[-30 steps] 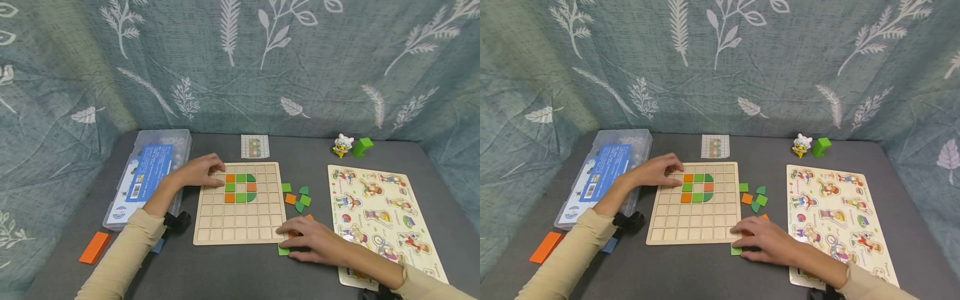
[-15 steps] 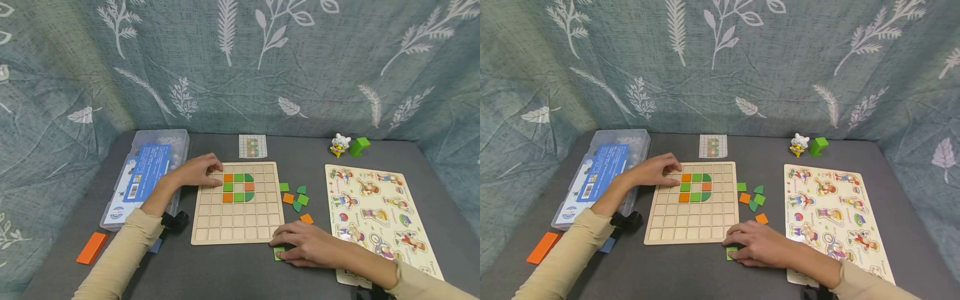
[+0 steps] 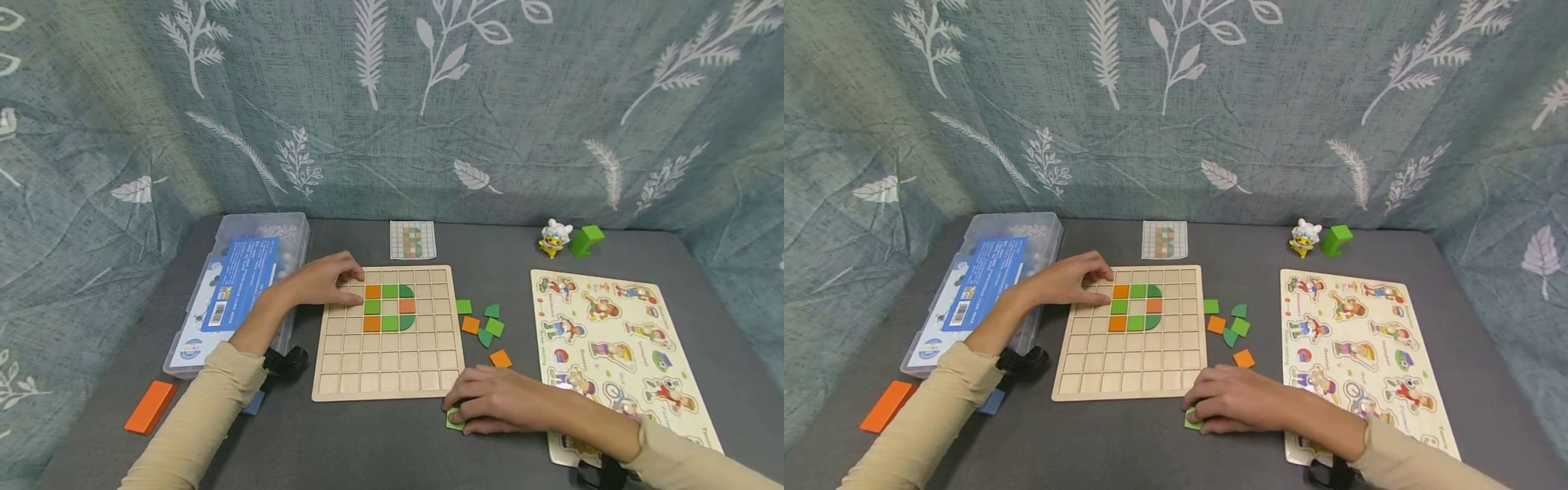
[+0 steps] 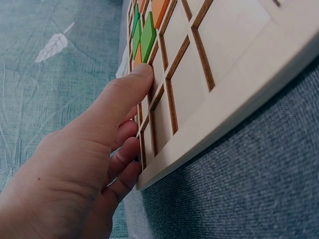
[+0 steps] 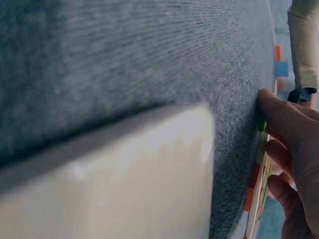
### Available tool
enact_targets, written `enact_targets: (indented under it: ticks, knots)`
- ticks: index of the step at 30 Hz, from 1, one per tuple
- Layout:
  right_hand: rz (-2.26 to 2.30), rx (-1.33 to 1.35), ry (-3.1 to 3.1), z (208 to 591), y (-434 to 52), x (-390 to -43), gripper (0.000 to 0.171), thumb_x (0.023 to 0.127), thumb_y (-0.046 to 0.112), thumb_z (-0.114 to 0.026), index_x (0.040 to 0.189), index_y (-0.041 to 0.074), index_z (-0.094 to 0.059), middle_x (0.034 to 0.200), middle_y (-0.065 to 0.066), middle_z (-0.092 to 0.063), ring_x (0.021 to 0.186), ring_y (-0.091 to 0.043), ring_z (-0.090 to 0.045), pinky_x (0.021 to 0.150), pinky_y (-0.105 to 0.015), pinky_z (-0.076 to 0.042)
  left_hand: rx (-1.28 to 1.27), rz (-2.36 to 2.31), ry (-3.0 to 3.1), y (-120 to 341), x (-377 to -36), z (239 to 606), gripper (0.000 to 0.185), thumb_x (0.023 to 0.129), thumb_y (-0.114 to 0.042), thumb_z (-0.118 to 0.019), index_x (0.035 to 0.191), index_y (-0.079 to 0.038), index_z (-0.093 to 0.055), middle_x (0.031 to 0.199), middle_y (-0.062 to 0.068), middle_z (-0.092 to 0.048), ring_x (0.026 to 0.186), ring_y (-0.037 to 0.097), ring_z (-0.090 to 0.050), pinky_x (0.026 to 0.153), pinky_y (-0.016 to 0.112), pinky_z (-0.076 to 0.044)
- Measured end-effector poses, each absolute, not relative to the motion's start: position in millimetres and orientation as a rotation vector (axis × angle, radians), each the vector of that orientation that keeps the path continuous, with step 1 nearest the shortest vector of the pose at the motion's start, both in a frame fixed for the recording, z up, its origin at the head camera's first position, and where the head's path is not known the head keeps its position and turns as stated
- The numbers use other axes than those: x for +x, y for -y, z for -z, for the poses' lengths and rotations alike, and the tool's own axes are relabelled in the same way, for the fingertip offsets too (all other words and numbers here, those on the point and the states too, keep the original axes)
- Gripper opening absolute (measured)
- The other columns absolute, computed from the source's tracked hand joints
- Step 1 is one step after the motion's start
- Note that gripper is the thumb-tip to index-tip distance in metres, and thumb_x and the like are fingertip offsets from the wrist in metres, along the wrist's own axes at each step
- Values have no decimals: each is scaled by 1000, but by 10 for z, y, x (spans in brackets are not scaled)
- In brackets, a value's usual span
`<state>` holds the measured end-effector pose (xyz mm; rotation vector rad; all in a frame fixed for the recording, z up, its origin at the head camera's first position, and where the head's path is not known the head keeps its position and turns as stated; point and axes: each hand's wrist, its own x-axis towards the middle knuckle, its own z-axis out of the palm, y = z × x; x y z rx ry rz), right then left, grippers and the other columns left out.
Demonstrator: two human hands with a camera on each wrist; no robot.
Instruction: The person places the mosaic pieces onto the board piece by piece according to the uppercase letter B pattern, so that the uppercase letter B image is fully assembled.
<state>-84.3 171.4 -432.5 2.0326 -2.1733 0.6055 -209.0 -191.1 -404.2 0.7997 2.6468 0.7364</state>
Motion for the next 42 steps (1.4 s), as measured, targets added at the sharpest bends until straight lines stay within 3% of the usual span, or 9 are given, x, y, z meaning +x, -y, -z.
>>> enact_targets:
  ticks: [17, 30, 42]
  knots:
    - [-632, 2070, 2082, 4287, -1596, -846, 18, 93, 25, -66, 110, 27, -71, 101, 8, -59, 88, -3, -50, 77, -12, -41, 808, -732, -2644, 1935, -2094, 4030, 38, 84, -38, -75, 113, -16, -64, 106, 2, -55, 91, 15, -50, 84, 35, -45]
    - [-673, 1674, 2234, 4169, -997, -1302, 16, 87, 24, -73, 103, 21, -77, 92, 5, -63, 81, -6, -52, 67, -15, -43, 805, -730, -2646, 1943, -2086, 4041, 39, 84, -38, -75, 114, -15, -64, 106, 2, -55, 91, 16, -51, 84, 35, -45]
    - [-467, 1688, 2285, 4190, -509, -1499, 14, 88, 28, -73, 99, 20, -77, 91, 5, -66, 82, -10, -57, 74, -21, -47, 813, -723, -2654, 1927, -2088, 4049, 39, 84, -39, -74, 114, -15, -64, 107, 2, -55, 92, 15, -52, 84, 34, -45]
